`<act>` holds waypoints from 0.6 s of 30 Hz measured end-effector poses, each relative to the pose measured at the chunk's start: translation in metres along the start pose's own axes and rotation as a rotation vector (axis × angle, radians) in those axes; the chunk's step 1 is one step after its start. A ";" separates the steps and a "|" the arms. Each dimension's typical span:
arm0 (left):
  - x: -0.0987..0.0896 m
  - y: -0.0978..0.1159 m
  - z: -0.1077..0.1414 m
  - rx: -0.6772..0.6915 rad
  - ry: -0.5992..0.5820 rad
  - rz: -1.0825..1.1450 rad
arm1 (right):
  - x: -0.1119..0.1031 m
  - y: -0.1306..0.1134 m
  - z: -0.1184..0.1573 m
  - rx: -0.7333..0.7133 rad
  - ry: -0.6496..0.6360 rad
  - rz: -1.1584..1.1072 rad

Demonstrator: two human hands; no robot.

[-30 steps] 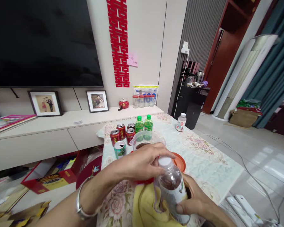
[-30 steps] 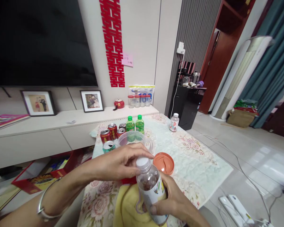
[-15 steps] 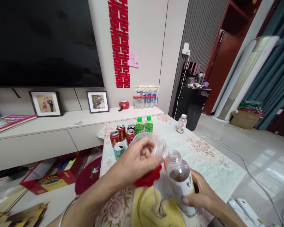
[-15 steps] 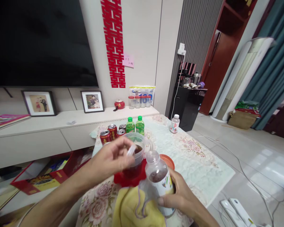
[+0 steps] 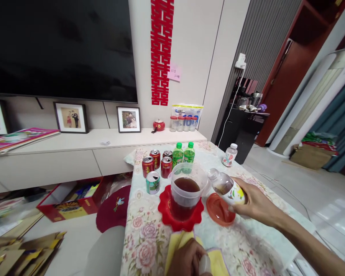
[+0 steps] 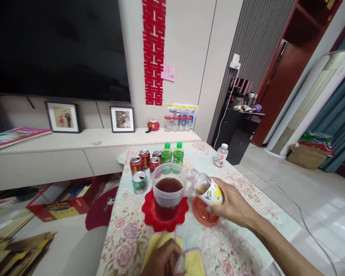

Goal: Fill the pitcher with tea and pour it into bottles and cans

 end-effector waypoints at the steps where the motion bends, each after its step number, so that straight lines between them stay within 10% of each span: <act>1: 0.003 -0.004 -0.002 0.043 -0.002 0.004 | -0.001 -0.004 -0.003 -0.014 -0.002 0.028; 18: 0.017 -0.051 -0.014 0.245 0.064 -0.035 | -0.006 -0.049 -0.019 -0.097 -0.100 0.401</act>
Point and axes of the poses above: each hand's wrist, its own z-axis away from the middle knuckle, its own x-axis out of the palm, y = z × x, the point moved 8 cm from there along -z, towards the middle knuckle, and after that the axes turned 12 degrees about -z, right-handed, at the moved point
